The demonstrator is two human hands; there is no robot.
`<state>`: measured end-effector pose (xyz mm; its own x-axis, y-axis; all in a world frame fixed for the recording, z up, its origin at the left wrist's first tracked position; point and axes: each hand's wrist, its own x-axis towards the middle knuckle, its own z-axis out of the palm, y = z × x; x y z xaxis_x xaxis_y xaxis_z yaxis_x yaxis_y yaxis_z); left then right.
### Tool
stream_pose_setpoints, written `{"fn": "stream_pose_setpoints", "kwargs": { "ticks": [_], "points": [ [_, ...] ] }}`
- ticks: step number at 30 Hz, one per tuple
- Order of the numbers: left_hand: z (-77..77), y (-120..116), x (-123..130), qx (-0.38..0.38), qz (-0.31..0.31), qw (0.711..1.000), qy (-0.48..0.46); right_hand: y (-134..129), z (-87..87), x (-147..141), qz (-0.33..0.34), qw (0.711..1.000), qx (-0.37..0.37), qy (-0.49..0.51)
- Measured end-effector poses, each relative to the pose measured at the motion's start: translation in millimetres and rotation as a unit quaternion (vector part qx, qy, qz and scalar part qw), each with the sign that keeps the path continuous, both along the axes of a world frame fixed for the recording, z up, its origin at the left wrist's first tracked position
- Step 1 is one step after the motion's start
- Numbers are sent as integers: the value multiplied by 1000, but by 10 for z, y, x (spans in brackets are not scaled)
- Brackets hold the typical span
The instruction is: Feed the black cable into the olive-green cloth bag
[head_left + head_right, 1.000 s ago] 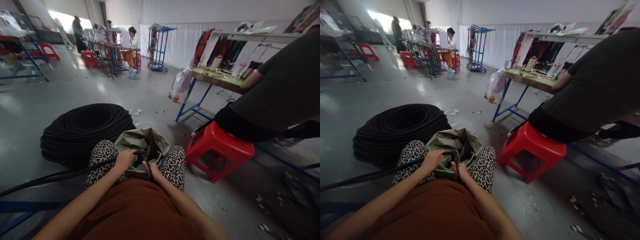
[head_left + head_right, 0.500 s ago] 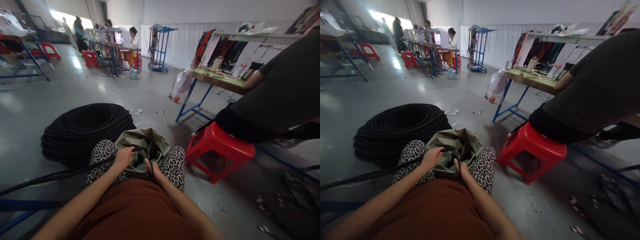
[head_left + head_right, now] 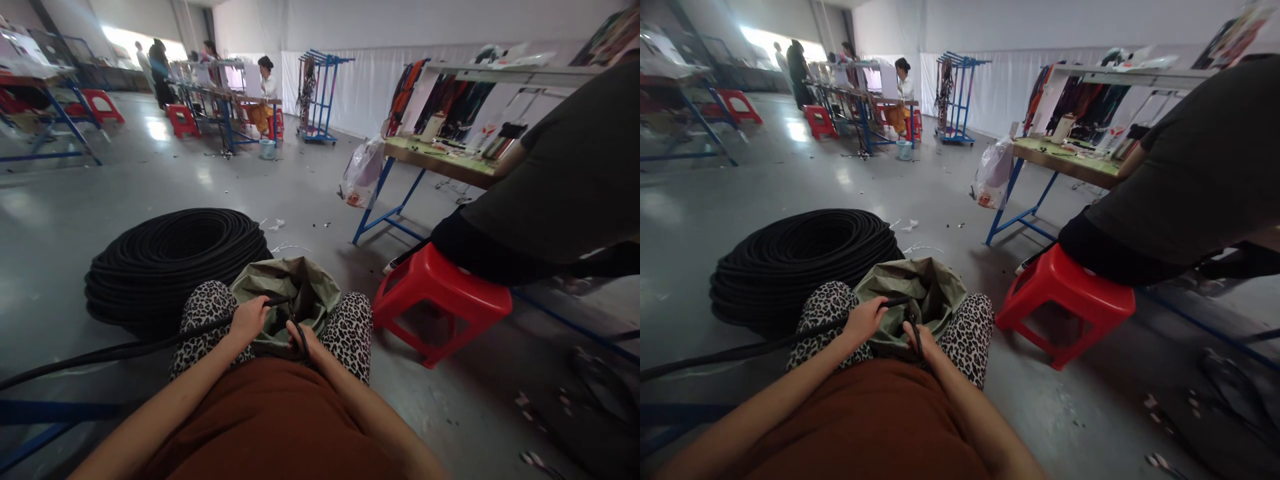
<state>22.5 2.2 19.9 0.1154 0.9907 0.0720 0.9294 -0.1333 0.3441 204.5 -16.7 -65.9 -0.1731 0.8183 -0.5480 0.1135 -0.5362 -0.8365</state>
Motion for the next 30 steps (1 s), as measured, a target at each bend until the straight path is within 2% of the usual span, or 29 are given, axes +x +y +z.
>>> {"fn": "stream_pose_setpoints", "kwargs": {
  "ticks": [13,23,30],
  "points": [
    [-86,-2,1,-26,-26,999,7,-1,8,18,27,999,15,-33],
    [-42,-26,21,-41,-30,998,24,-30,161,5,19,999,10,-45],
    [-55,-27,27,-42,-32,998,27,-2,65,17,34,998,5,-52]
  ]
}}
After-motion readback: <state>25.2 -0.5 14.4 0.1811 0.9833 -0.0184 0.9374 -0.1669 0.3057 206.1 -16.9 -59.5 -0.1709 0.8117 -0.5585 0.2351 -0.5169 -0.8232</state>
